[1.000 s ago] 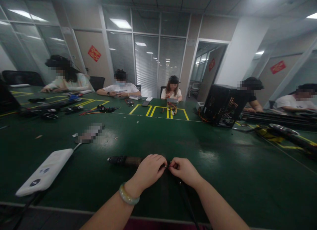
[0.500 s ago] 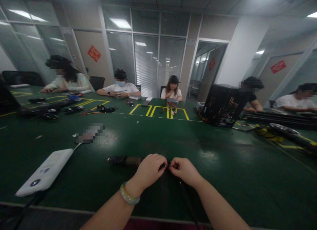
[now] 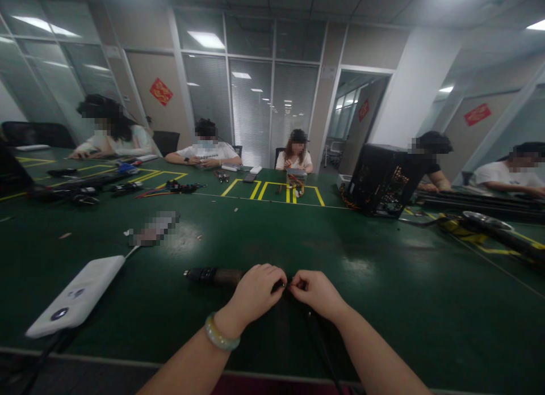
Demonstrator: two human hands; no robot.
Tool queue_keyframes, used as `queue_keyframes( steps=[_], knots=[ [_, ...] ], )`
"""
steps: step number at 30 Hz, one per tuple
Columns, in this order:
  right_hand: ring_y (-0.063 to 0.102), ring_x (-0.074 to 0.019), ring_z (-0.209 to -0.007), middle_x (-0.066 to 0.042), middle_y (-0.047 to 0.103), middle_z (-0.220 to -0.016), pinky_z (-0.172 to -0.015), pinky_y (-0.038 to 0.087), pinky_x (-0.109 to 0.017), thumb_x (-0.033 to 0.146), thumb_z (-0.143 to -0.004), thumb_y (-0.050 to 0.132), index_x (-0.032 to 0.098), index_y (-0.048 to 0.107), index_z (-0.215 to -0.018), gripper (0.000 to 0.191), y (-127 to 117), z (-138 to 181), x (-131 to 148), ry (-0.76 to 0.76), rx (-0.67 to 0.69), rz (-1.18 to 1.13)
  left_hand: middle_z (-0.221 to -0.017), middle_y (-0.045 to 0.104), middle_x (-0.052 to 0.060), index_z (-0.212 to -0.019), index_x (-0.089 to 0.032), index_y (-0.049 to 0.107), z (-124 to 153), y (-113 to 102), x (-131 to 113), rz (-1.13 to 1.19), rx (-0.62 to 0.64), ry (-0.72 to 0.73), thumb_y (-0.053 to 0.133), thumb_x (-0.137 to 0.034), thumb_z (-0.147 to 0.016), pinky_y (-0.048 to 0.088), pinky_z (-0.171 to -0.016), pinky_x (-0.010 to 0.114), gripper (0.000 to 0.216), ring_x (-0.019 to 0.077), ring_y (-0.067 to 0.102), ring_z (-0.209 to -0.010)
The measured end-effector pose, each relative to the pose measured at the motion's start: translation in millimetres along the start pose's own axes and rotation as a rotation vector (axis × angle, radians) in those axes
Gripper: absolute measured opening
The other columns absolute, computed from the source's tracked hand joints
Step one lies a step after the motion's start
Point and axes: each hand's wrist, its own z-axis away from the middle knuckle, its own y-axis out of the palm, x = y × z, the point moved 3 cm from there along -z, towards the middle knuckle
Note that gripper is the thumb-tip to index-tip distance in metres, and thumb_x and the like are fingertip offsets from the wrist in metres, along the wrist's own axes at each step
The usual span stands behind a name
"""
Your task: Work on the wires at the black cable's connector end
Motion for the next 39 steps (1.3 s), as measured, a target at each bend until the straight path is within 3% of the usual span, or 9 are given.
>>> queue_keyframes(
  steps=[32,39],
  knots=[
    [0.058,-0.012,-0.062,0.003,0.066,-0.069,-0.054,0.038,-0.019,0.023,-0.082,0.064,0.019,0.067,-0.079,0.006,1.7,-0.8,-3.7,-0.008,0.018,-0.016,-0.094,0.063,0.0,-0.092,-0.021,0.058,1.5,1.4,1.9,0.007,0.029,0.03,0.06,-0.017,-0.087,0.04,-0.081,0.034,0.007,0.0194,0.056,-0.091],
    [0.058,-0.0122,-0.062,0.003,0.065,-0.069,-0.054,0.037,-0.019,0.022,-0.081,0.065,0.019,0.067,-0.078,0.005,1.4,0.4,-3.8,-0.002,0.014,-0.007,-0.095,0.063,0.0,-0.094,-0.022,0.058,2.5,1.9,2.0,0.009,0.016,0.017,0.06,-0.01,-0.082,0.04,-0.083,0.033,0.017,0.019,0.056,-0.092]
  ],
)
